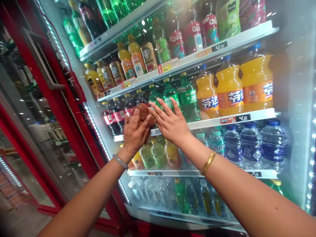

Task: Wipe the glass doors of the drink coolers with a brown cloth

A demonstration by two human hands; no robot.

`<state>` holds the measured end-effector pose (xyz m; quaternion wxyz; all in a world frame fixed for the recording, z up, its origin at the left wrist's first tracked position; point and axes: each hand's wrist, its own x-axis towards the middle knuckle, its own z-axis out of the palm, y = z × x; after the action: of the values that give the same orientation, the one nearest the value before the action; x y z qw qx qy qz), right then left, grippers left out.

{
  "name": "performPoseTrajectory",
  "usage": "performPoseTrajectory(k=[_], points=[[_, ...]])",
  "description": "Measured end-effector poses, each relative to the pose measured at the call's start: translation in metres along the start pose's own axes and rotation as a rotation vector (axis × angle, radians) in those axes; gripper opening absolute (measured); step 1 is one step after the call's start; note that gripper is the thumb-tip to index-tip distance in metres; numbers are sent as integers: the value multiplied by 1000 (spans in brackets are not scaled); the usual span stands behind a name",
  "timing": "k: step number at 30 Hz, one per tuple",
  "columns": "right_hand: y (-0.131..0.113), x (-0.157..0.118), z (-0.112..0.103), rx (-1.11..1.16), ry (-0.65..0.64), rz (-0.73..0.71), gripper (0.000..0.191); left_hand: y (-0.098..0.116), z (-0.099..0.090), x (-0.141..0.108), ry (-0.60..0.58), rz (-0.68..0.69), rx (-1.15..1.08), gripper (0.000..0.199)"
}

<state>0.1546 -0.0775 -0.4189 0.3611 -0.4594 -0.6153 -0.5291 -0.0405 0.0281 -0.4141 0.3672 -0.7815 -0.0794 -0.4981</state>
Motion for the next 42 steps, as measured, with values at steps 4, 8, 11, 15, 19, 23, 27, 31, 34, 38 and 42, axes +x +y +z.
performPoseTrajectory(k=[4, 8, 11, 15, 19, 23, 27, 31, 34, 38, 42], points=[[-2, 1, 4, -5, 32, 3, 70, 18, 6, 12, 152, -441, 68, 54], [6, -2, 2, 38, 29, -14, 65, 63, 21, 2, 109, -369, 115, 53], [20, -9, -8, 22, 1, -46, 59, 55, 17, 4, 37, -109, 65, 51], [29, -20, -23, -24, 20, 68, 54, 59, 18, 25, 95, -336, 36, 57], [26, -33, -30, -79, 111, 213, 53, 98, 31, 33, 139, -253, 32, 65], [26, -45, -34, -118, 118, 304, 55, 79, 22, 46, -2, 169, -55, 70], [34, -46, -41, -94, 153, 316, 51, 75, 16, 61, 73, -310, 28, 65], [52, -46, -49, -10, 196, 235, 56, 135, 46, 56, 128, -355, 82, 71], [68, -53, -58, -6, 188, 153, 60, 158, 55, 49, 145, -188, 106, 84], [84, -65, -71, -112, 127, 105, 62, 135, 40, 58, 131, -133, 74, 79], [90, -72, -76, -169, 90, 97, 66, 151, 42, 70, 155, -498, 40, 72]])
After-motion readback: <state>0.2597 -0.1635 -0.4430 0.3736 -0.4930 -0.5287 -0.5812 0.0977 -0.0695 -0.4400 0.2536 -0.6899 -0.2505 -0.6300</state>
